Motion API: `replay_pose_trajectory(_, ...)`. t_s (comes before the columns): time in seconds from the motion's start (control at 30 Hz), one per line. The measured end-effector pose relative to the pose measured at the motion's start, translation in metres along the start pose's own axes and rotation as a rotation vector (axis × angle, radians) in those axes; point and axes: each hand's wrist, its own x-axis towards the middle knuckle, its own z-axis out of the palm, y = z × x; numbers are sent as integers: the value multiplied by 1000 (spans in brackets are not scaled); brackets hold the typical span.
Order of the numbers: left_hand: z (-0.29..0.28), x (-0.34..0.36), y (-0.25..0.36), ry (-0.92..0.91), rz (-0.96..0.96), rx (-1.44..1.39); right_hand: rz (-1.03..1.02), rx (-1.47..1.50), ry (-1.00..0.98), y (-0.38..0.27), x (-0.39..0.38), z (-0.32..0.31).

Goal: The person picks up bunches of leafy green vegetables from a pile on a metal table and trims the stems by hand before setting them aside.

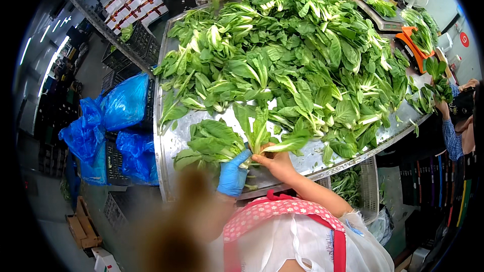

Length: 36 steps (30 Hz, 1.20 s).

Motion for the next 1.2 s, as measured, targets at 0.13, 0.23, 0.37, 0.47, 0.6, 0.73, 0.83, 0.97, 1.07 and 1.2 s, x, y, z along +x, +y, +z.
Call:
replay_pose_trajectory(0.13,5,-1,-3,-46,37,139,-2,-107,14,-10,-3,-2)
replay_pose_trajectory(0.23,-7,6,-11,-31,13,122,-60,-92,-11,-15,-5,-2)
replay_pose_trajectory(0.37,-2,3,-9,53,57,57,42,191,-3,-9,-7,-1)
replay_pose_trajectory(0.47,-5,5,-3,123,28,27,-112,191,24,-16,-12,4)
replay_pose_trajectory(0.6,-17,16,19,185,107,135,-273,163,-85,-14,-14,2)
replay_pose_trajectory(0.73,-62,27,45,131,612,988,-41,284,-83,-4,-13,-1)
replay_pose_trajectory(0.83,-78,38,61,288,643,746,81,231,-104,4,-15,-5)
replay_pose_trajectory(0.97,-46,22,75,321,180,85,126,251,-30,3,-16,-2)
replay_pose_trajectory(1.07,-31,21,31,105,-31,-203,90,265,-16,0,-15,-5)
replay_pose_trajectory(1.2,-10,9,-9,-3,-80,23,91,285,-139,-1,-14,-11)
